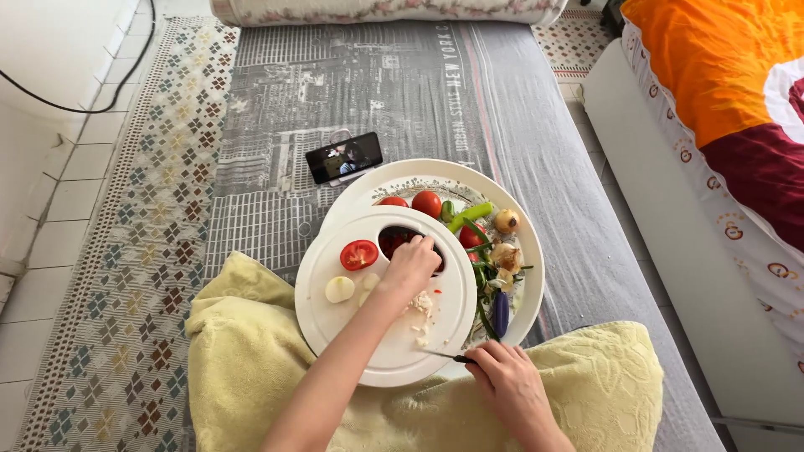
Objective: The person is cutting a boiled egg, an onion, and a tomato on a plate with a knife.
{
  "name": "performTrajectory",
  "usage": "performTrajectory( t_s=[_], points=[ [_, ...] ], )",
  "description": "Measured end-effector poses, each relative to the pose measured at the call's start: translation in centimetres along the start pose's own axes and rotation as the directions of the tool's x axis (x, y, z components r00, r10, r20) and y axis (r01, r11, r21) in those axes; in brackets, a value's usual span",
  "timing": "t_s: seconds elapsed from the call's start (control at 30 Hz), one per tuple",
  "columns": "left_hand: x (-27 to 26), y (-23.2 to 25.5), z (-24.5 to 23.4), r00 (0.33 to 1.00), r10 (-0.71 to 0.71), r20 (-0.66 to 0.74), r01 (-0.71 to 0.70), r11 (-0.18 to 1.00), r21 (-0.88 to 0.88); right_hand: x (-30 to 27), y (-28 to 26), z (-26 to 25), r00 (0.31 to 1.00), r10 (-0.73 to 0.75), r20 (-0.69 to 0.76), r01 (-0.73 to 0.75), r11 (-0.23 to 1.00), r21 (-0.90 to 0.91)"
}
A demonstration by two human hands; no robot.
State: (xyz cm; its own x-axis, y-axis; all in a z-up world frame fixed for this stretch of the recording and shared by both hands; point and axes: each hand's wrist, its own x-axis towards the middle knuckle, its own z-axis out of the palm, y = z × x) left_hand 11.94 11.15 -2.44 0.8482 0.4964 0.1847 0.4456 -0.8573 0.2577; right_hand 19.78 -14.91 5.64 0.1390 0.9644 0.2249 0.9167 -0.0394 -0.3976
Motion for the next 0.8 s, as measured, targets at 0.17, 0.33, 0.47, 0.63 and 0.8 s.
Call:
performTrajectory(
  t_s=[0.17,0.33,0.47,0.63,0.8],
  points=[
    [-1.4,0.0,-2.9,0.984,0.039,-0.172,-0.056,0.994,-0.091,1.7,3.7,2.2,0.992,-0.11,0.062,0.11,0.994,-0.01],
    [-5.2,0.8,-8.6,0.943,-0.102,-0.317,0.024,0.97,-0.241,7.2,6.2,3.5,0.987,-0.161,0.001,0.161,0.985,-0.061],
    [-10.1,1.8,-10.5,0.864,-0.329,-0.381,0.188,0.913,-0.361,9.5,4.7,2.5,0.991,-0.093,-0.1,0.093,0.996,-0.009],
    [-14.3,2.7,-9.8,0.76,-0.488,-0.43,0.318,0.856,-0.408,6.5,1.8,4.3,0.987,-0.146,-0.071,0.154,0.98,0.129],
    [-15.5,2.8,-6.3,0.739,-0.567,-0.364,0.425,0.811,-0.402,7.3,1.7,5.3,0.983,-0.179,-0.031,0.181,0.981,0.068]
  ],
)
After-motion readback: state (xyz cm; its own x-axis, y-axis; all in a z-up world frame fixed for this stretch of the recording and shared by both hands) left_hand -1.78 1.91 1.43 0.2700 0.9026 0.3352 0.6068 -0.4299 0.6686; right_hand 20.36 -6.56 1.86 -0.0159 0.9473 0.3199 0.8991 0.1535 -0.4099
